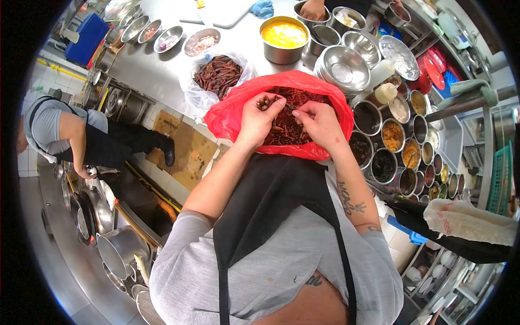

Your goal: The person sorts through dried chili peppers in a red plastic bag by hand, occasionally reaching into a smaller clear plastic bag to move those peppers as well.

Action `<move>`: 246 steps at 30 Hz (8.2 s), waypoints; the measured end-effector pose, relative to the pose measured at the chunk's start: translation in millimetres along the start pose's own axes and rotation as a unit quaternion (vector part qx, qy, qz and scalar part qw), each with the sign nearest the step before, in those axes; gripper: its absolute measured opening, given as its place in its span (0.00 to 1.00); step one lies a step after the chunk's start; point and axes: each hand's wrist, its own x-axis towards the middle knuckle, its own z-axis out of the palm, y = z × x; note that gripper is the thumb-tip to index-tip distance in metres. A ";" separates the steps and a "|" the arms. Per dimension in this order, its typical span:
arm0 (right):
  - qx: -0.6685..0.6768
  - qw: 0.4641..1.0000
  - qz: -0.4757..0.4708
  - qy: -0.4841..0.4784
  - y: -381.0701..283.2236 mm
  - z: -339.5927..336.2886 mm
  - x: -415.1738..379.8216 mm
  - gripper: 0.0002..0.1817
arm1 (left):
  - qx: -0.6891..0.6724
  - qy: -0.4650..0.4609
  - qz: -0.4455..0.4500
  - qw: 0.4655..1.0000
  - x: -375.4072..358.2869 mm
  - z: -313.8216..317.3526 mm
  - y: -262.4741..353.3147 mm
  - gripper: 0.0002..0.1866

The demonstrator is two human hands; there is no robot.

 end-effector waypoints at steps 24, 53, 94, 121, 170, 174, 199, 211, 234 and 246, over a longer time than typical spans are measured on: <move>-0.317 0.947 -0.046 0.041 5.8 41.5 9.8 0.15 | -0.189 -0.015 -0.150 0.970 2.4 -24.8 -16.2 0.03; 0.353 0.931 -0.072 0.060 6.8 31.9 7.2 0.03 | -0.305 -0.117 -0.160 0.931 5.3 -9.5 -6.0 0.07; 0.237 0.971 0.033 -0.022 20.8 10.0 -1.2 0.06 | 0.290 -0.166 0.300 0.893 5.9 -6.6 -24.6 0.09; -0.381 0.919 -0.079 -0.058 1.9 13.4 15.6 0.19 | -0.379 -0.095 -0.261 0.883 12.7 -38.1 -24.1 0.07; 0.099 0.990 -0.097 -0.010 6.9 4.3 -2.5 0.08 | 0.626 0.008 0.058 0.778 174.0 -178.2 15.5 0.22; -0.057 0.985 -0.159 0.038 6.0 -6.3 -10.7 0.09 | 0.688 0.033 0.073 0.721 202.9 -181.4 7.3 0.26; -0.094 0.978 -0.185 0.000 3.0 23.8 3.2 0.12 | 0.401 -0.286 0.187 0.850 -36.4 -69.8 -40.0 0.17; -0.058 0.983 -0.171 0.028 7.3 15.2 3.1 0.11 | 0.520 -0.373 0.215 0.738 -21.1 -62.2 -36.3 0.15; -0.279 0.953 -0.117 -0.008 36.8 7.5 18.8 0.32 | 0.584 -0.366 0.314 0.653 -20.0 -75.9 -71.2 0.13; -0.062 0.996 -0.041 -0.044 53.0 -5.5 27.8 0.26 | 0.364 -0.334 0.100 0.863 -4.4 -46.1 -1.5 0.07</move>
